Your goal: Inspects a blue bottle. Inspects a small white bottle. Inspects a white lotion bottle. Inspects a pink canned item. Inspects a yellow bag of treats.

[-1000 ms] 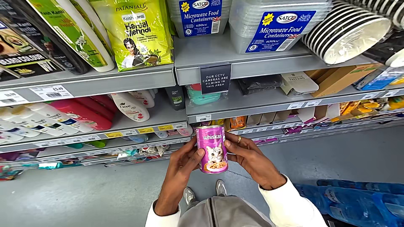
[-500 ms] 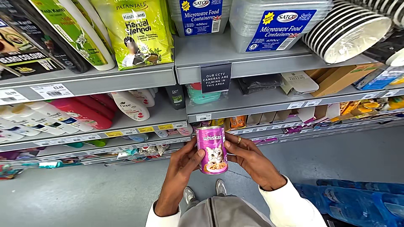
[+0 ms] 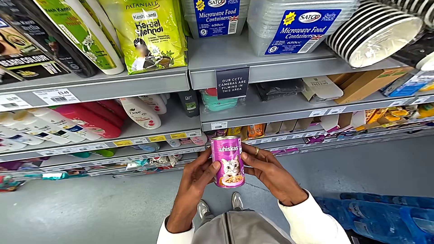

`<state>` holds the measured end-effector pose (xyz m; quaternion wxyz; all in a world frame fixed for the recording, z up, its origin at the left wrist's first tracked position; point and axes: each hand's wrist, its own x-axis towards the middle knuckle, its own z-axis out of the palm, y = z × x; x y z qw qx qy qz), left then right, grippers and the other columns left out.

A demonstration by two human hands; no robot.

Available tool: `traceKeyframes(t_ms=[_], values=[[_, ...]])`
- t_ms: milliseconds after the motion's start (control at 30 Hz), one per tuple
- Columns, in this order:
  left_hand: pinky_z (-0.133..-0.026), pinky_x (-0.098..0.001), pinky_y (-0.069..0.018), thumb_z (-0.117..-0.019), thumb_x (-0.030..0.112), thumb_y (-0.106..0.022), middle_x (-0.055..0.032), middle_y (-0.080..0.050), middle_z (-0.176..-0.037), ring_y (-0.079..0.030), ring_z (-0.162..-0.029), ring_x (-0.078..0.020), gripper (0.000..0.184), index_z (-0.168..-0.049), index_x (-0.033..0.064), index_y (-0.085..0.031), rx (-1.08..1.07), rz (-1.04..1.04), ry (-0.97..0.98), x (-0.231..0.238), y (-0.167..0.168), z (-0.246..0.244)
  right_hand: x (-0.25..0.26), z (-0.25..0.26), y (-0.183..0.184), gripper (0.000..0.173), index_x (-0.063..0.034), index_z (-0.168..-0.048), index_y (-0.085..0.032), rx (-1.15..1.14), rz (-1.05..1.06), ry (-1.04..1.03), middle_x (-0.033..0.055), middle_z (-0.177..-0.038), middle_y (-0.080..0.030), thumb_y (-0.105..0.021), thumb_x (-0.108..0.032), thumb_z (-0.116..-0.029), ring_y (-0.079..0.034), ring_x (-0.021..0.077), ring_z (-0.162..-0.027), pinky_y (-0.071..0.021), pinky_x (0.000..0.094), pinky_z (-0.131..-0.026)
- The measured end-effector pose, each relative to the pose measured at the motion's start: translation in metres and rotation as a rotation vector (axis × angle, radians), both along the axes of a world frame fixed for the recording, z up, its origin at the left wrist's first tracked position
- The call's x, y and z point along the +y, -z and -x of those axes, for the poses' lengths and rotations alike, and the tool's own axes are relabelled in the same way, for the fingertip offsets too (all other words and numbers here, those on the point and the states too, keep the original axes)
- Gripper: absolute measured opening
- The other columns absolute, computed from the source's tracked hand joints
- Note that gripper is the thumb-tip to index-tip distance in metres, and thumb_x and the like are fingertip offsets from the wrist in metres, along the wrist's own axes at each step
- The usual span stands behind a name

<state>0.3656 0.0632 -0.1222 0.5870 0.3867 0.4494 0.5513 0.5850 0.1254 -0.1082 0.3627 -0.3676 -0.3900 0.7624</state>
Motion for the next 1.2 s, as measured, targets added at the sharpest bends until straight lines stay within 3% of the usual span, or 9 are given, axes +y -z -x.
traceKeyframes(t_ms=[867,1033,1200], values=[[-0.084,-0.0414,-0.0638,-0.1,0.027,-0.063,-0.0216,-0.07,-0.12,-0.073,-0.102,-0.0313,0.049,-0.144,0.0059,-0.058,-0.022,0.022,-0.009,0.002,0.003,-0.002,0.003,0.0,0.0,0.039,-0.0048,-0.139,-0.063,-0.015,0.006,-0.005,0.0175,-0.125,-0.069,-0.065,-0.011,-0.1,-0.071,0.025,-0.107,-0.0599,0.0363,-0.094],[-0.084,-0.0399,-0.0637,-0.0995,0.028,-0.064,-0.0199,-0.071,-0.119,-0.073,-0.102,-0.029,0.051,-0.143,0.0031,-0.058,-0.014,-0.037,-0.014,0.005,-0.004,-0.002,0.006,0.0,-0.008,0.042,-0.0055,-0.14,-0.063,0.003,-0.036,0.013,0.0179,-0.126,-0.068,-0.067,-0.012,-0.0982,-0.071,0.025,-0.106,-0.06,0.0364,-0.094],[-0.085,-0.0382,-0.0632,-0.0998,0.024,-0.063,-0.0186,-0.07,-0.122,-0.073,-0.102,-0.0279,0.047,-0.144,0.0081,-0.059,-0.012,-0.113,-0.041,0.013,-0.018,-0.001,0.015,0.003,-0.025,0.04,-0.0054,-0.137,-0.065,-0.009,-0.145,0.011,0.0168,-0.125,-0.069,-0.068,-0.014,-0.098,-0.072,0.0241,-0.104,-0.0608,0.0352,-0.091]])
